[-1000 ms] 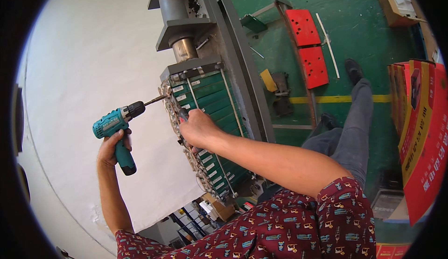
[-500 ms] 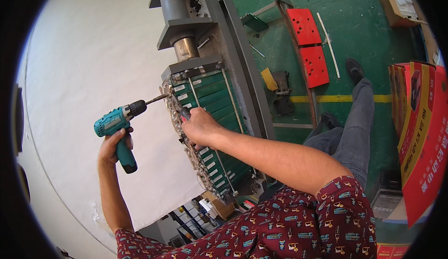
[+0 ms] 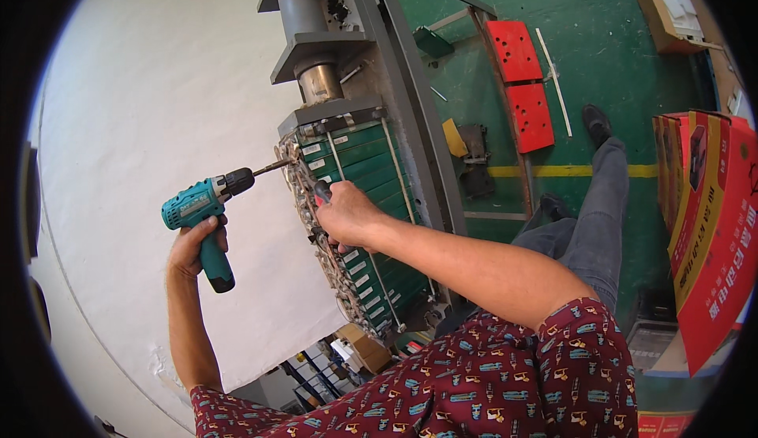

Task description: The person uses a cordless drill and pliers to fasten screws and adjust wiring on a large electrical assembly mounted on a workbench. They repeatedly drill into terminal blocks, reposition components, and handle small metal parts while working in a workshop environment.

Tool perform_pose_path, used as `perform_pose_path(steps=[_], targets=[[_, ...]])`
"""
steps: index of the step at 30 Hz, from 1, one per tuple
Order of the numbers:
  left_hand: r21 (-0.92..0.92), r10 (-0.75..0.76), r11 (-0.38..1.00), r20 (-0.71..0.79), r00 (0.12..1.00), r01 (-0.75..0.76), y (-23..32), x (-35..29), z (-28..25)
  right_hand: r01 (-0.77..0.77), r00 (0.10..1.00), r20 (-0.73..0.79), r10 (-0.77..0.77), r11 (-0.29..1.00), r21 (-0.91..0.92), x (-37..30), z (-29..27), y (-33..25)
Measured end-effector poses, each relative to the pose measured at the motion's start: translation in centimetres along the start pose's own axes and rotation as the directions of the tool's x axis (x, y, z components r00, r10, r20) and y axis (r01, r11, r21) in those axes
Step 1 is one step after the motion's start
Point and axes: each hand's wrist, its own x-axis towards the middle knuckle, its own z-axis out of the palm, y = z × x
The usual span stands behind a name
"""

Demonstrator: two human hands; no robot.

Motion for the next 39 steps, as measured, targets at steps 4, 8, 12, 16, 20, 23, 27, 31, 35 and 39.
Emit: perform_pose_path(steps=[4,8,12,16,20,23,27,31,35,39], targets=[[-0.021,-0.02,1.0,0.03,0.999,0.02,0.0,0.1,-0.2,0.017,1.0,0.005,-0.017,1.0,-0.002,0.1,0.0,0.0],[-0.04,-0.021,0.999,0.01,1.0,0.022,0.2,0.0,0.4,-0.011,1.0,0.002,0.011,1.0,0.012,0.3,0.2,0.1],[-0.021,-0.039,0.999,0.039,0.999,0.039,0.6,-0.2,0.2,-0.02,1.0,0.0,0.02,1.0,0.02,0.2,0.2,0.0],[-0.008,-0.022,1.0,0.042,0.999,0.022,0.8,-0.5,0.5,0.02,1.0,-0.004,-0.019,0.999,0.039,-0.3,0.1,-0.6],[-0.001,-0.017,1.0,0.046,0.999,0.017,1.0,-0.8,0.9,-0.016,1.0,0.019,0.017,0.999,-0.029,-0.6,-0.2,-1.2],[-0.007,-0.027,1.0,0.05,0.998,0.027,1.0,-0.8,0.8,-0.02,1.0,0.013,0.02,1.0,-0.015,-0.8,-0.2,-1.6],[-0.002,-0.025,1.0,0.066,0.998,0.025,1.0,-0.6,0.6,-0.036,0.999,0.004,0.036,0.999,-0.021,-0.6,-0.1,-1.6],[0.018,-0.015,1.0,0.063,0.998,0.014,0.9,-0.6,0.5,-0.055,0.998,0.026,0.056,0.998,-0.033,-0.4,-0.2,-1.6],[0.07,0.006,0.998,0.043,0.999,-0.009,1.4,-0.8,1.0,-0.053,0.998,0.03,0.054,0.998,-0.041,-0.3,-0.2,-1.5],[0.108,0.018,0.994,0.025,1.0,-0.021,1.7,-1.0,1.2,-0.032,0.999,0.029,0.032,0.999,-0.013,-0.2,-0.2,-1.5]])
